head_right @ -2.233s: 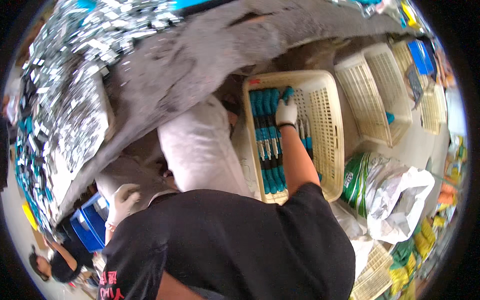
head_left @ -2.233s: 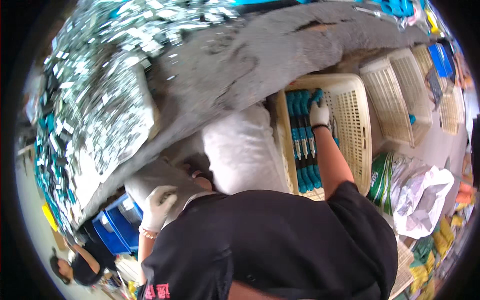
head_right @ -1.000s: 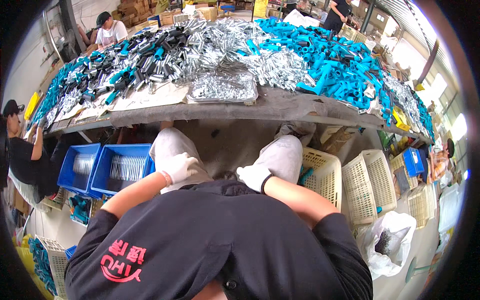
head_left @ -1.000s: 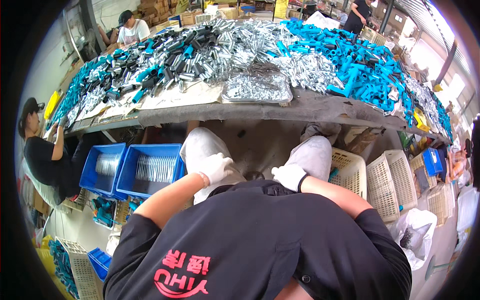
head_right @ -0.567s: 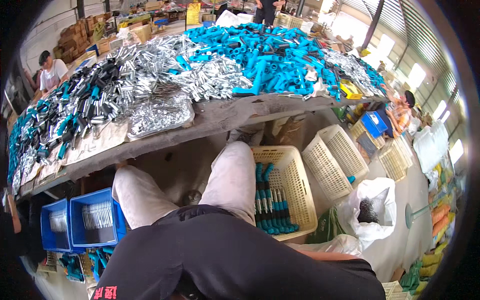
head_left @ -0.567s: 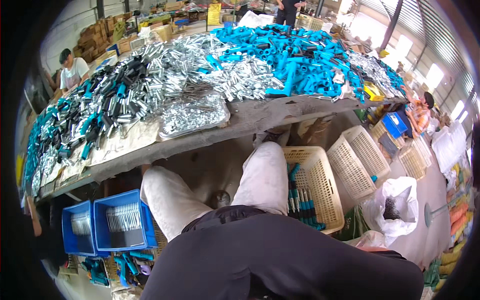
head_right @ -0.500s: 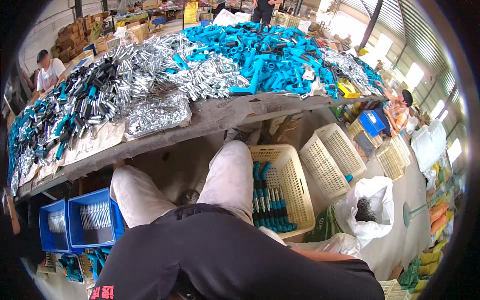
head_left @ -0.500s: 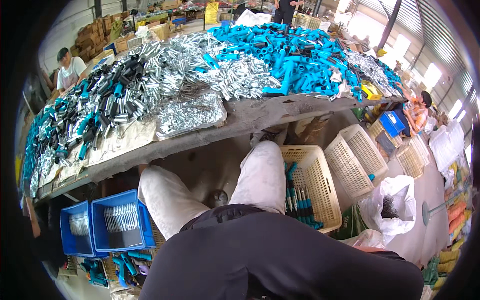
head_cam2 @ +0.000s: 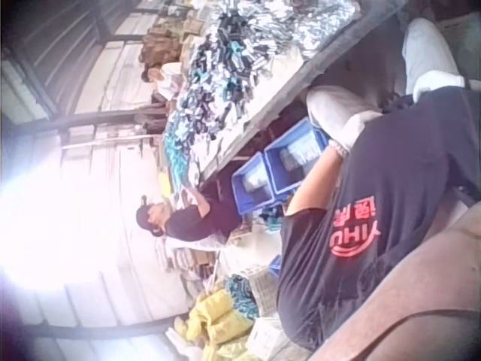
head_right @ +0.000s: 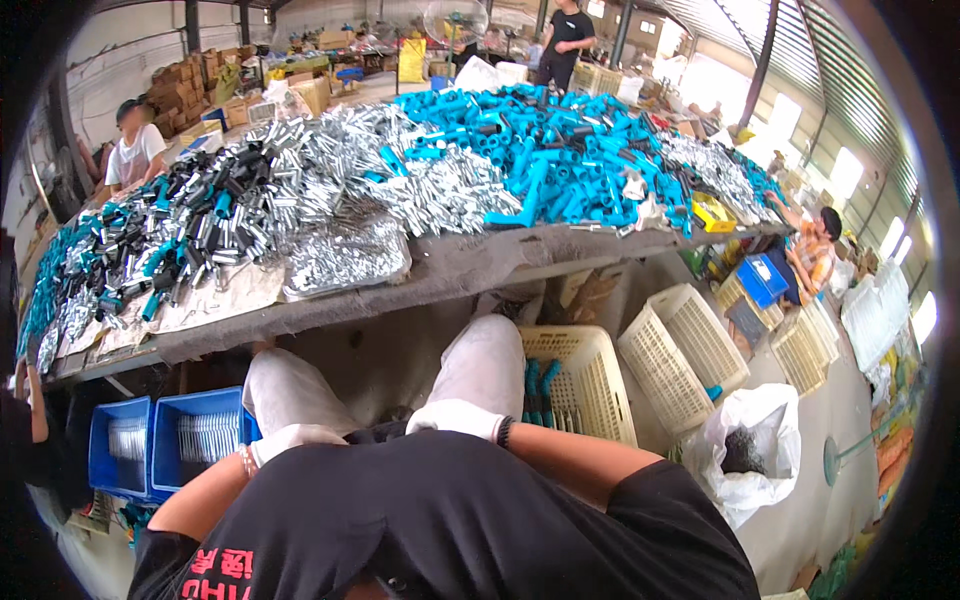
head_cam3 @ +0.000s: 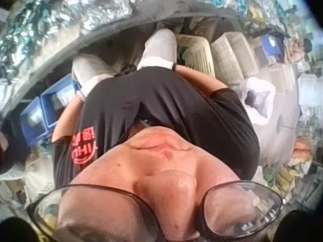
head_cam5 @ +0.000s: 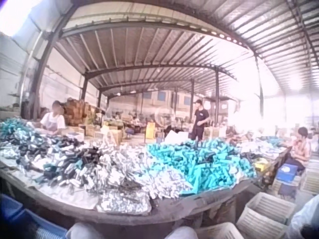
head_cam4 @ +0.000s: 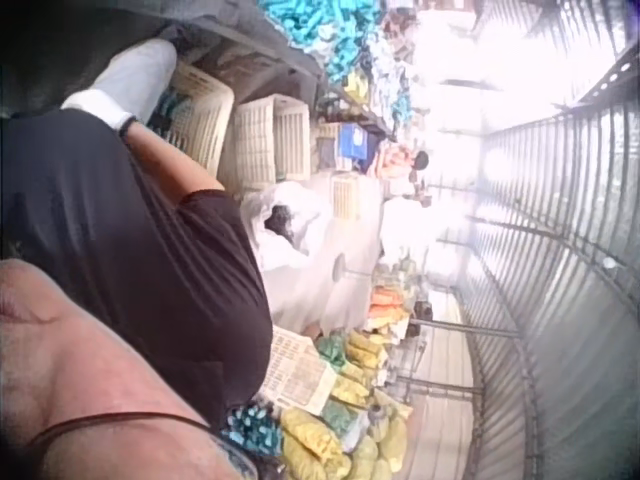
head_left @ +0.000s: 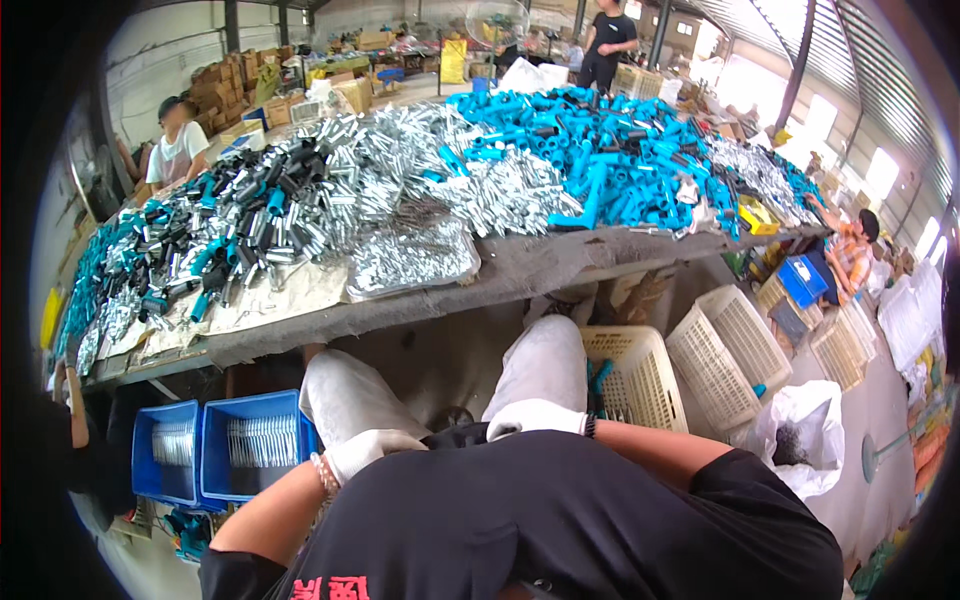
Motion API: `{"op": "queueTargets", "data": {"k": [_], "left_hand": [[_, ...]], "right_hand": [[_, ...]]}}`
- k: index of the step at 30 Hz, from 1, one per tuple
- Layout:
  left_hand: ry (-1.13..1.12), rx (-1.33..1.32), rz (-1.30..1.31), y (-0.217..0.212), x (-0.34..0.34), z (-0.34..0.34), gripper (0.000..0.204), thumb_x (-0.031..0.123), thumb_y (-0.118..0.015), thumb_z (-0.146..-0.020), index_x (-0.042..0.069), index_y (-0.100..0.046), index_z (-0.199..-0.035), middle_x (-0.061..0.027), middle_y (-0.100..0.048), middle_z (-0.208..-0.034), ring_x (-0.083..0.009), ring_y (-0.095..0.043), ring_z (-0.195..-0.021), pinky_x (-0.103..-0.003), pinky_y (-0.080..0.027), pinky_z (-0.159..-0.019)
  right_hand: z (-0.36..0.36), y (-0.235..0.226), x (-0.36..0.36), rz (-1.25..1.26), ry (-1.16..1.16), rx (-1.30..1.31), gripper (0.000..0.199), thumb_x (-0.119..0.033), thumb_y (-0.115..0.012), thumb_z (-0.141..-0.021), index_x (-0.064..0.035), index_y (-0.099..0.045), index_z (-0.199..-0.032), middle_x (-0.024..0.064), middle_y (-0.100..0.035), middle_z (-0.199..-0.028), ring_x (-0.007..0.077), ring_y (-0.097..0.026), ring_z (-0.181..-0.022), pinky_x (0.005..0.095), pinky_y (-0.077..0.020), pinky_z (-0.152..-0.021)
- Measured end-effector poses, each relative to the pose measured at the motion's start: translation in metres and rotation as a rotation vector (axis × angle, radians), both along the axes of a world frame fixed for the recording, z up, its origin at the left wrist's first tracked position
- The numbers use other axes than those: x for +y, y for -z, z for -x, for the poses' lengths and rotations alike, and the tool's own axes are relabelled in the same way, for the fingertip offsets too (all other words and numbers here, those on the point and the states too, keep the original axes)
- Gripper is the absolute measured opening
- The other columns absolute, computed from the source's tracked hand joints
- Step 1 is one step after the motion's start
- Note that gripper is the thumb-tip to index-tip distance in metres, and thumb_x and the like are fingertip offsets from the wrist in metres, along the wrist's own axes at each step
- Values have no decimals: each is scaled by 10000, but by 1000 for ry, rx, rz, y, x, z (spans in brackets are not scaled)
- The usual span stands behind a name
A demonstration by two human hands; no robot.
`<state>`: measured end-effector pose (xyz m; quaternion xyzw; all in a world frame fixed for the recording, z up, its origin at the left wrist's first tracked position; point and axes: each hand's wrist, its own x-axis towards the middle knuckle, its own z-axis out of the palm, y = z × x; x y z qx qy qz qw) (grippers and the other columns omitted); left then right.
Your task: Assemble metal handles with blue grips by fitting internal mechanisms and sliding on sleeves.
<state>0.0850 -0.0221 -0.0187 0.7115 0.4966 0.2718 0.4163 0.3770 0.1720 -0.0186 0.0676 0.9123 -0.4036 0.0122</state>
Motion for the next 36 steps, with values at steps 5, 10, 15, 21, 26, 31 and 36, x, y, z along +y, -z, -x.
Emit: {"op": "queueTargets", "data": {"k": [5, 10, 15, 21, 26, 31, 36], "left_hand": [[104, 76, -4, 9, 29, -8, 385, 218, -650, -919, -14, -668, -1225, -165, -707, -1155, -252, -685, -1048, -330, -523, -945], [164, 14, 142, 7, 39, -26, 369, 246, -617, -951, -6, -661, -1216, -220, -679, -1178, -313, -651, -1130, -389, -495, -953], [195, 237, 68, -25, 44, -43, 367, 173, -631, -947, -37, -617, -1247, -218, -664, -1189, -327, -634, -1140, -384, -495, -951], [-80, -367, 797, 64, 39, -28, 275, 192, -589, -964, 19, -629, -1173, -157, -696, -1042, -258, -678, -1010, -377, -511, -858], [35, 219, 189, -29, 35, -49, 307, 198, -620, -966, -19, -630, -1183, -144, -706, -1051, -222, -674, -1016, -344, -509, -844], [-80, 335, 551, -29, 30, -35, 345, 258, -633, -977, -23, -670, -1172, -117, -725, -1058, -165, -664, -1004, -322, -515, -863], [-176, -82, 736, -56, 4, -27, 455, 289, -626, -999, -34, -594, -1317, -66, -669, -1231, -118, -608, -1110, -286, -478, -979]], "right_hand": [[27, -26, -8, 19, -106, -145, 283, -250, -567, -935, -45, -678, -1096, 159, -713, -1066, 316, -678, -974, 396, -509, -861], [24, -13, 8, 84, -378, -355, 327, -244, -552, -958, -7, -671, -1149, 182, -702, -1147, 275, -649, -978, 380, -488, -911], [-2, -18, 21, 218, -406, -278, 345, -240, -553, -967, 4, -670, -1182, 166, -711, -1137, 265, -642, -1048, 372, -463, -976], [-11, -21, 29, -103, -295, -39, 312, -205, -588, -935, 13, -692, -1132, 157, -730, -1070, 219, -671, -976, 380, -501, -919], [8, -23, 15, 975, 648, -284, 377, -78, -642, -897, 89, -612, -1234, 195, -672, -1112, 268, -631, -1049, 366, -494, -941], [22, -20, 9, 741, 350, -236, 496, -113, -703, -862, 90, -580, -1297, 179, -665, -1210, 234, -614, -1134, 342, -475, -985], [44, -26, -3, 574, 289, -194, 490, -150, -699, -849, 70, -612, -1279, 171, -696, -1179, 215, -641, -1099, 332, -486, -970]]}}
